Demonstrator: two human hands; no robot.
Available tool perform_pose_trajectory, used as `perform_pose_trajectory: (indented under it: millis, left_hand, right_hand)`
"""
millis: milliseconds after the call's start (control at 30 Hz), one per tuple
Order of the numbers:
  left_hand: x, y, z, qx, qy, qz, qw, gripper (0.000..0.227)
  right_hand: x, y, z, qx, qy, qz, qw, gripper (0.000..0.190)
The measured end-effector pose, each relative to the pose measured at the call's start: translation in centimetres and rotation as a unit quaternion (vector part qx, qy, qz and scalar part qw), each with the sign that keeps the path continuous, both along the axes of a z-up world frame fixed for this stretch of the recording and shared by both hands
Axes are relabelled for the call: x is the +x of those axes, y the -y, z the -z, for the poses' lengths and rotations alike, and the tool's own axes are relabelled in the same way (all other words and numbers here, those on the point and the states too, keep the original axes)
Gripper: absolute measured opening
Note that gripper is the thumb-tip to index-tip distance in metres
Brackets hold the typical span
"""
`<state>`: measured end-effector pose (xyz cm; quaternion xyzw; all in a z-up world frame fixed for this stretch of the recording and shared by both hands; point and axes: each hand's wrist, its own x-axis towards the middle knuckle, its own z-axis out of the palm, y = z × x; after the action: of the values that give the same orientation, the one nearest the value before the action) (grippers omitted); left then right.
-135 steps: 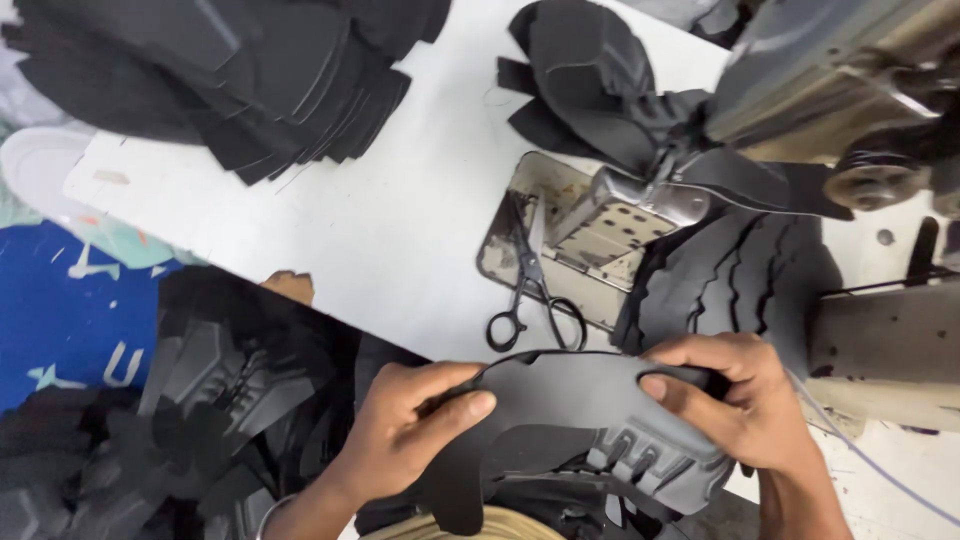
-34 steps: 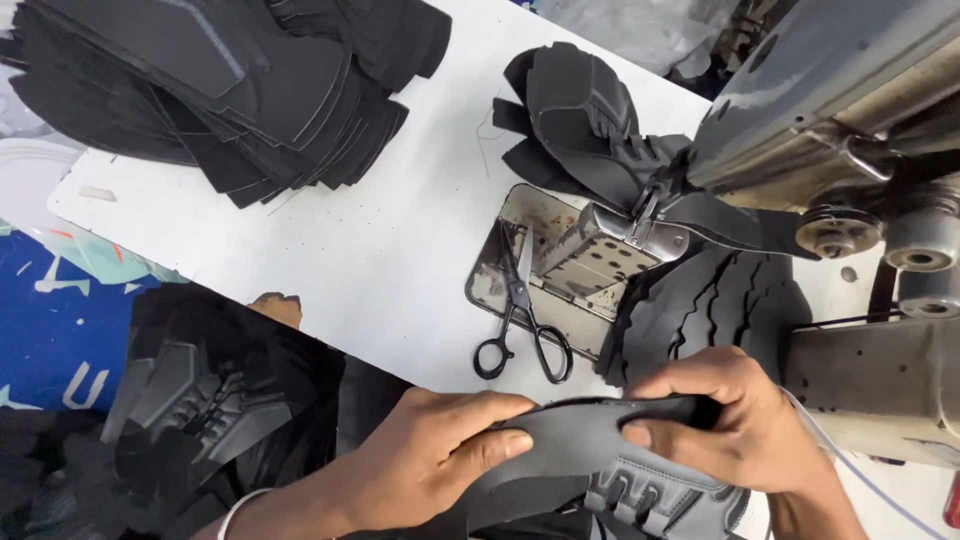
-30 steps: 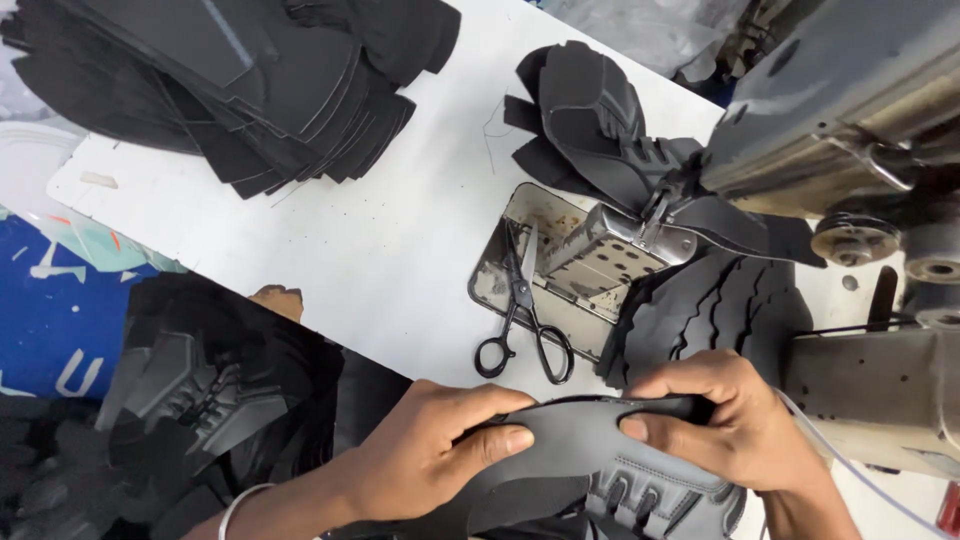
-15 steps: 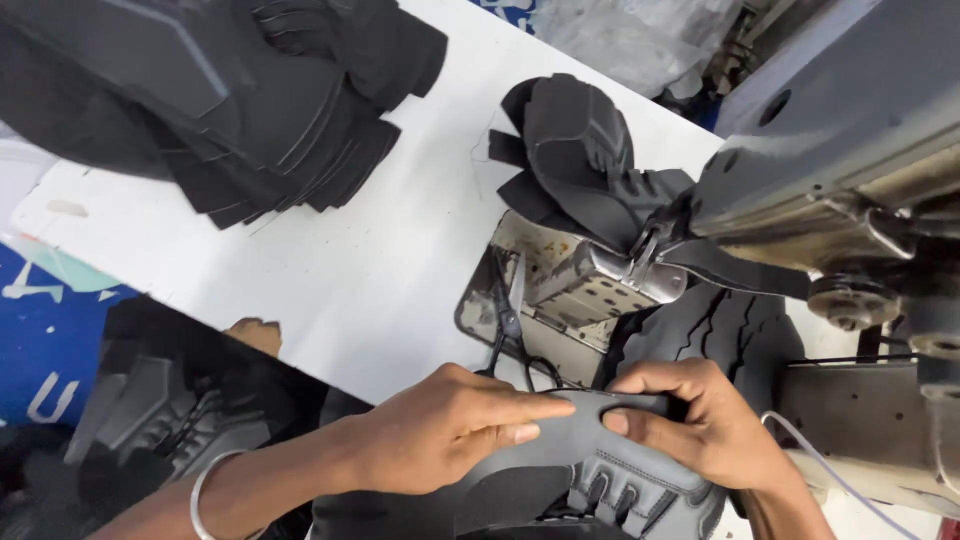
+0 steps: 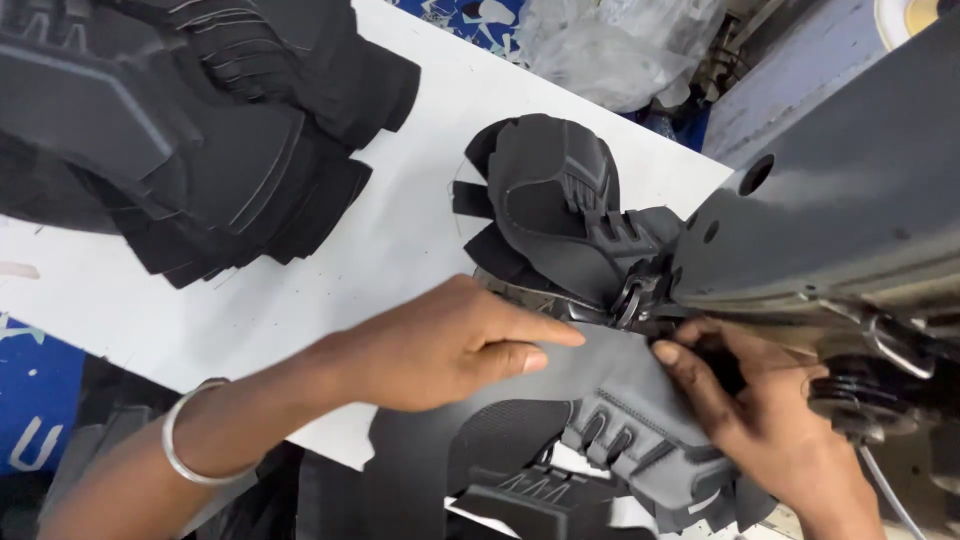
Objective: The person sews black shoe parts using a sewing machine, guiding the material through the needle. They then use scissors to trim excess thread and cut the material, repeating the process with multiple shoe components.
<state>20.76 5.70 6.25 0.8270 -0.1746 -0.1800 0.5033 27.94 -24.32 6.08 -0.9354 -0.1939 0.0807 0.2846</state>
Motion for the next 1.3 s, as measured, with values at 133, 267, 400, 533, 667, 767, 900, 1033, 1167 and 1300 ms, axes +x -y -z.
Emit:
perform_pose_trajectory:
  millis: [133, 267, 400, 533, 667, 767, 900, 1033, 1167, 1300]
  left_hand:
    - [1.9, -0.8, 0.7, -0.090, 0.004, 0.017, 0.996, 0.036]
    - [3.4, -0.7, -2.5, -0.059, -0.088, 0.000, 0.994, 0.036]
    - [4.1, -0.8, -2.5, -0.038, -0.110, 0.022, 0.993, 0.039]
    - [4.3, -1.0, -2.7, -0.005, -0.163, 0.018, 0.986, 0.039]
    - [4.8, -1.1, -2.5, -0.039, -0.091, 0.038, 0.994, 0.036]
    - [4.7, -0.9, -2.5, -0.033, -0.100, 0.025, 0.994, 0.037]
    - [4.4, -0.8, -2.2, -0.017, -0.080, 0.023, 0.996, 0.036]
    - [4.0, -0.5, -2.0, 0.003, -0.043, 0.014, 0.999, 0.036]
    - [3.8, -0.7, 0.3, -0.033, -0.027, 0.005, 0.999, 0.036]
    - [3.8, -0.5, 1.4, -0.083, 0.036, 0.001, 0.996, 0.036]
  right_hand:
    - [0.9, -0.6, 0.0, 0.017, 0.115, -0.078, 0.990, 0.021]
    - [1.3, -2.0, -1.6, -0.016, 0.121, -0.075, 0.990, 0.021]
    - [1.6, -1.9, -1.6, -0.047, 0.064, -0.069, 0.994, 0.023]
    - [1.6, -1.9, -1.5, -0.039, 0.061, -0.074, 0.995, 0.021]
    - [1.9, -1.3, -0.4, -0.008, 0.025, -0.044, 0.999, 0.020]
    - [1.7, -0.9, -0.1, 0.005, 0.032, -0.056, 0.998, 0.018]
    - [1.8, -1.0, 0.0, 0.017, 0.078, -0.066, 0.995, 0.022]
    - [2.4, -1.4, -0.3, -0.011, 0.078, -0.038, 0.996, 0.025]
    - [3.3, -1.7, -0.8, -0.085, 0.061, -0.032, 0.994, 0.027]
    - [5.2, 0.4, 1.6, -0.042, 0.102, -0.068, 0.992, 0.030]
